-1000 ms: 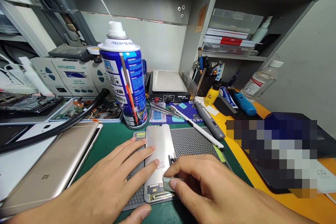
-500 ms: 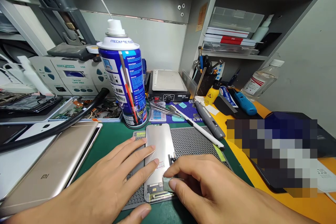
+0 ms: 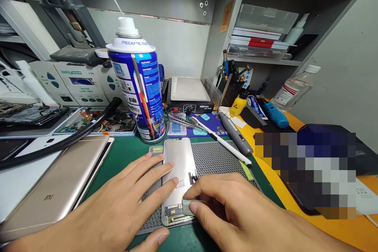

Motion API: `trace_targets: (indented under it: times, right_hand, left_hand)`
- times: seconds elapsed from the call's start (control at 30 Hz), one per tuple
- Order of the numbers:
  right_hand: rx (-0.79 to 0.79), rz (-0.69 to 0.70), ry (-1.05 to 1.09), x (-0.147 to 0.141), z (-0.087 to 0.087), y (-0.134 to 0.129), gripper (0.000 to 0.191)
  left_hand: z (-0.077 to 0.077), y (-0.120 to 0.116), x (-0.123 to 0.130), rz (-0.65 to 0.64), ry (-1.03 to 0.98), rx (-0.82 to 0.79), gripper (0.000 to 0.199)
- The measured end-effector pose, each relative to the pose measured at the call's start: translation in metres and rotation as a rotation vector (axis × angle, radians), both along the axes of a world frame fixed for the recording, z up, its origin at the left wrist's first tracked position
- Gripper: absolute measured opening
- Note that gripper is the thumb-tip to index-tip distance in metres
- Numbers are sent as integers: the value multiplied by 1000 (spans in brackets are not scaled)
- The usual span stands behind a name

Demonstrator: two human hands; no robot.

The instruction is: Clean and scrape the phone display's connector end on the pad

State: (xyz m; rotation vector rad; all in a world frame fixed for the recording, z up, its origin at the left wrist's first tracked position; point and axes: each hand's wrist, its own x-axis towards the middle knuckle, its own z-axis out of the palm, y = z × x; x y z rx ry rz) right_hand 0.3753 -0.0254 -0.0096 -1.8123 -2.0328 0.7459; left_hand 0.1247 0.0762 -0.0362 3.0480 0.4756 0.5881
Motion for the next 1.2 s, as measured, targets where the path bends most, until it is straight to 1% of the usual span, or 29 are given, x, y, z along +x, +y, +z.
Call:
trace_targets:
  times: [0.3,0.5,0.77,1.1,1.2]
  right_hand:
    - [62,14,-15,0,1,-1,21]
    - [51,3,-10,4,-4,-6,22]
    - [45,5,-25,4,-5,-4,22]
    - [47,4,-20,0,2,-1,24]
    - [54,6,-17,1,1,-2,23]
  left_hand:
    - [2,-1,1,-2,-1,-17,50]
    - [3,-1,1,-5,8,-13,49]
    - [0,-3,-2,-4,17,-4,50]
    - [3,-1,1,-13,17,-31,50]
    - [3,-2,1,-15,10,-31,50]
